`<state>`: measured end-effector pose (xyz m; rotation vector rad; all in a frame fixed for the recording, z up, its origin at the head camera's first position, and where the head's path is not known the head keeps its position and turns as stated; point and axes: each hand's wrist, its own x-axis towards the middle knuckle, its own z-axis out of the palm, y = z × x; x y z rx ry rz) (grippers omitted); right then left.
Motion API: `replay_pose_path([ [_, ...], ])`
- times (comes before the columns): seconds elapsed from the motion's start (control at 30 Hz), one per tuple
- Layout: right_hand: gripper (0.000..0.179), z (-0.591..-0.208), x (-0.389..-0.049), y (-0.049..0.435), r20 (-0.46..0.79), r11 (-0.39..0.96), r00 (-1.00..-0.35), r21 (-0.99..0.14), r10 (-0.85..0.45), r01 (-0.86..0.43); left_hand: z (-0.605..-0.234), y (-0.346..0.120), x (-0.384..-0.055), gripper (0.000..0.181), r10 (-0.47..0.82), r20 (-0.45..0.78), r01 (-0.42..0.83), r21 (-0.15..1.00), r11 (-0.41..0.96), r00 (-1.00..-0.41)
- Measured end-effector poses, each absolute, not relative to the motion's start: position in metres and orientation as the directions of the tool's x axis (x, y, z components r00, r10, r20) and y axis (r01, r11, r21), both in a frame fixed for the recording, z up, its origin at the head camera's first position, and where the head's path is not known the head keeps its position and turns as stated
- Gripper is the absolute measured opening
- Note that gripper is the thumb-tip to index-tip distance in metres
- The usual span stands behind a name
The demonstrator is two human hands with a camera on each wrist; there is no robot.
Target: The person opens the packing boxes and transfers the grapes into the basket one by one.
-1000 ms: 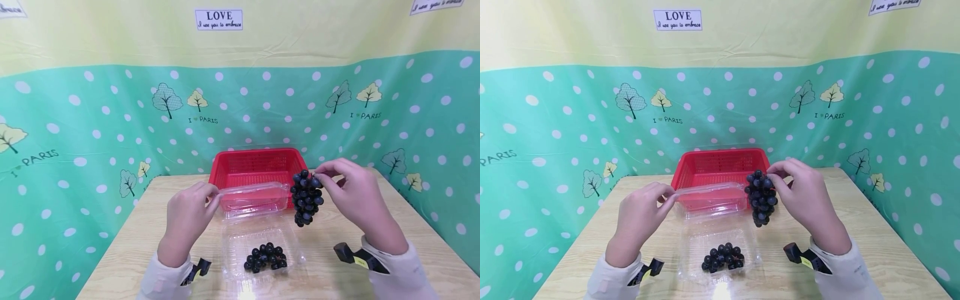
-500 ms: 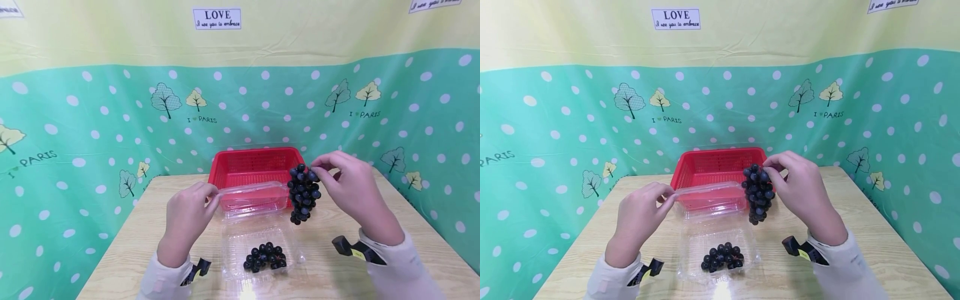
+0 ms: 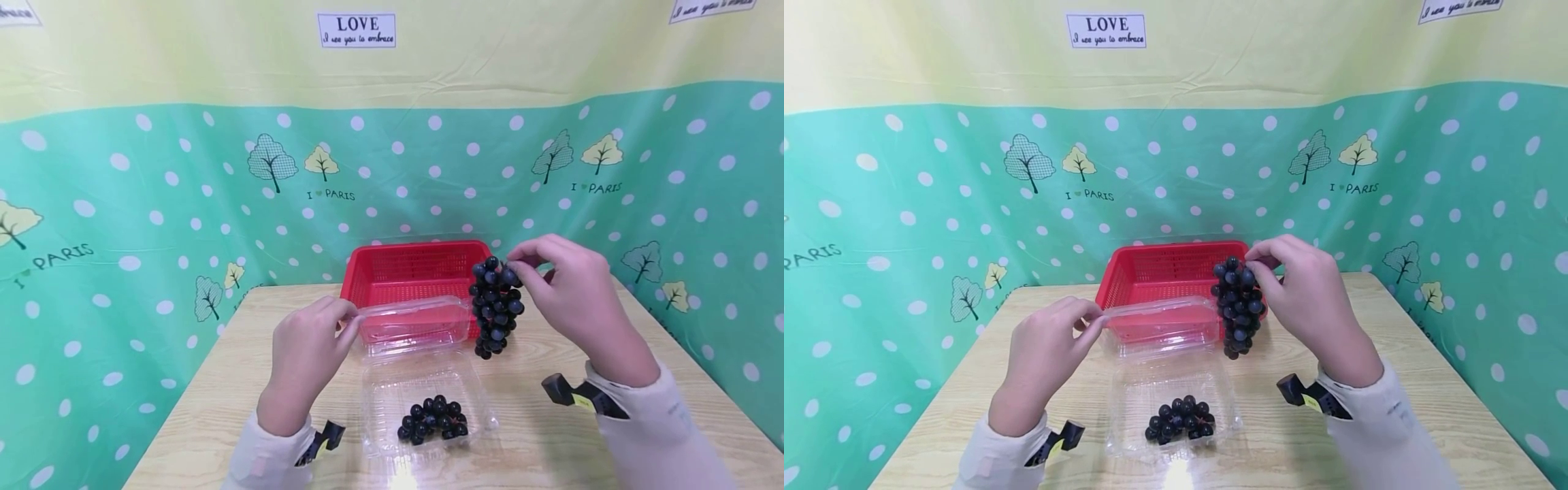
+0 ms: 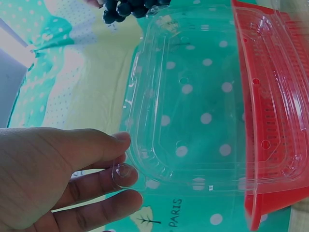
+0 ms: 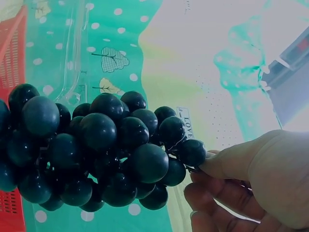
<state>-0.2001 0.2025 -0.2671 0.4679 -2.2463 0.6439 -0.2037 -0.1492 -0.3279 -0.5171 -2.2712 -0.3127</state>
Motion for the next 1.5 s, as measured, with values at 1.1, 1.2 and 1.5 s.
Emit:
replay_pose_path([
  [1.1, 0.009, -0.240, -0.231, 0.198, 0.730, 0.839, -0.669, -0.271, -0.140, -0.471, -0.327, -0.150, -0.204, 0.010, 0.272, 0.738, 0.457, 0.054, 0.888, -0.617],
  [1.2, 0.009, -0.239, -0.234, 0.198, 0.728, 0.843, -0.673, -0.274, -0.133, -0.463, -0.327, -0.150, -0.204, 0.010, 0.271, 0.737, 0.455, 0.055, 0.889, -0.619],
  [1.5, 0.014, -0.239, -0.247, 0.200, 0.707, 0.844, -0.700, -0.312, -0.102, -0.437, -0.327, -0.151, -0.203, 0.011, 0.270, 0.734, 0.454, 0.059, 0.889, -0.624],
])
